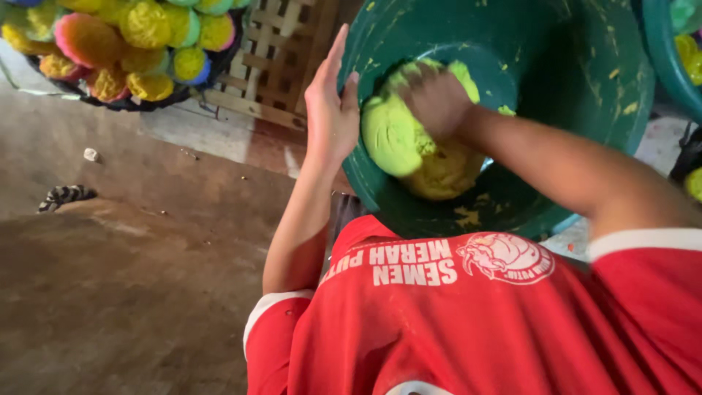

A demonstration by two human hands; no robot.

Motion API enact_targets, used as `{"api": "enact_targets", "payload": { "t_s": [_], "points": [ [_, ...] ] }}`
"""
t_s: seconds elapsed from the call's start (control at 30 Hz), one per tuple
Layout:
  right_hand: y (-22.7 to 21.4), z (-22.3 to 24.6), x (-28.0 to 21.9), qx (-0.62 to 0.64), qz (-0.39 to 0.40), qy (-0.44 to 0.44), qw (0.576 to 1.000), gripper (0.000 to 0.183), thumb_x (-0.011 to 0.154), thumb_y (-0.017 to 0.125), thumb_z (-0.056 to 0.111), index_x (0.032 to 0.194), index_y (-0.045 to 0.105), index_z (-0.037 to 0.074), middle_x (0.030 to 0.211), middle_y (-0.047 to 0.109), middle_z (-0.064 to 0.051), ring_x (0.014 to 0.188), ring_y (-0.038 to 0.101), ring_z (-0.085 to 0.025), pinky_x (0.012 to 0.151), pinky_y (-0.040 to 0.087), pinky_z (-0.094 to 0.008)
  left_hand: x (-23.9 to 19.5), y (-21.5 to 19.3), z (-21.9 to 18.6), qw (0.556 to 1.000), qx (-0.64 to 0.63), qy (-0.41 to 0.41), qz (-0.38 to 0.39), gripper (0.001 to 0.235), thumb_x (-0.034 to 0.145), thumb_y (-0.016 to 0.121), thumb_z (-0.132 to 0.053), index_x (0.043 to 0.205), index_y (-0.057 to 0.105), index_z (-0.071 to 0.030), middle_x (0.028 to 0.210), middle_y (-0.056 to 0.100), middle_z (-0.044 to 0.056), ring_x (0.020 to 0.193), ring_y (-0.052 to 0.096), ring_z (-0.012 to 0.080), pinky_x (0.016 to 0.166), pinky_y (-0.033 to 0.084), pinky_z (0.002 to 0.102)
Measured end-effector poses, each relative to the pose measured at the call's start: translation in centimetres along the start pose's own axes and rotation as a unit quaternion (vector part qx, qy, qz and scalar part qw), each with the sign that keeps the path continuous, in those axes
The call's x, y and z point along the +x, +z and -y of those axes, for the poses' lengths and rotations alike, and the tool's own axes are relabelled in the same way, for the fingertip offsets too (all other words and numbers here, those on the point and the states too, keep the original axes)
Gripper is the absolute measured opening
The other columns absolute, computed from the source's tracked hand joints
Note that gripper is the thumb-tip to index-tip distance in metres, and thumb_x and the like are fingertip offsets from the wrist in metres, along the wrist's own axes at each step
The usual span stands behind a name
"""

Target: The person uses a metal mold and a wooden stick to press yellow dough into small round molds arranged in a basket. They then mix the remaining dough in a green bowl by hand.

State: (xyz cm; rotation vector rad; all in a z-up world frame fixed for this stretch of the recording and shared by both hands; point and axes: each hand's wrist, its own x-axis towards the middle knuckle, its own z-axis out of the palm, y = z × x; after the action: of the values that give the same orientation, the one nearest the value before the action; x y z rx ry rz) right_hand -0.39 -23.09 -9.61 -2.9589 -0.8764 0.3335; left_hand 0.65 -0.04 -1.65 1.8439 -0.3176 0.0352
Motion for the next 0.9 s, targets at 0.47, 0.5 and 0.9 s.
{"api": "enact_targets", "payload": {
  "t_s": [0.47,0.5,0.9],
  "points": [
    [-4.4,6.5,-15.4,0.124,0.162,-0.053,0.978,0.022,0.084,0.065,0.020,0.103,0.071,0.011,0.104,0.070,-0.012,0.107,0.065,-0.032,0.094,0.052,-0.049,-0.9,-1.0,-1.1,1.000,0.029,-0.008,-0.002,0.062,0.099,0.059,0.013,0.156,0.046,-0.007,0.152,0.059,0.020,0.146,0.056,0.0279,0.118,0.044,0.032],
    [-4.2,6.6,-14.6,0.117,0.187,-0.061,0.974,0.017,0.089,0.063,0.024,0.098,0.072,0.012,0.104,0.071,-0.009,0.107,0.066,-0.029,0.094,0.053,-0.047,-0.8,-0.8,-1.4,1.000,0.027,-0.012,-0.002,0.061,0.099,0.059,0.012,0.156,0.046,-0.007,0.152,0.059,0.019,0.146,0.056,0.0279,0.118,0.044,0.032],
    [-3.1,7.4,-4.2,0.058,0.224,-0.015,0.973,0.052,0.070,0.080,0.020,0.117,0.069,0.001,0.120,0.067,-0.020,0.111,0.066,-0.033,0.095,0.053,-0.039,-0.1,-0.7,-2.1,1.000,0.013,-0.010,0.013,0.063,0.096,0.057,0.015,0.155,0.046,-0.005,0.153,0.059,0.018,0.144,0.054,0.0216,0.118,0.040,0.030]
  ]
}}
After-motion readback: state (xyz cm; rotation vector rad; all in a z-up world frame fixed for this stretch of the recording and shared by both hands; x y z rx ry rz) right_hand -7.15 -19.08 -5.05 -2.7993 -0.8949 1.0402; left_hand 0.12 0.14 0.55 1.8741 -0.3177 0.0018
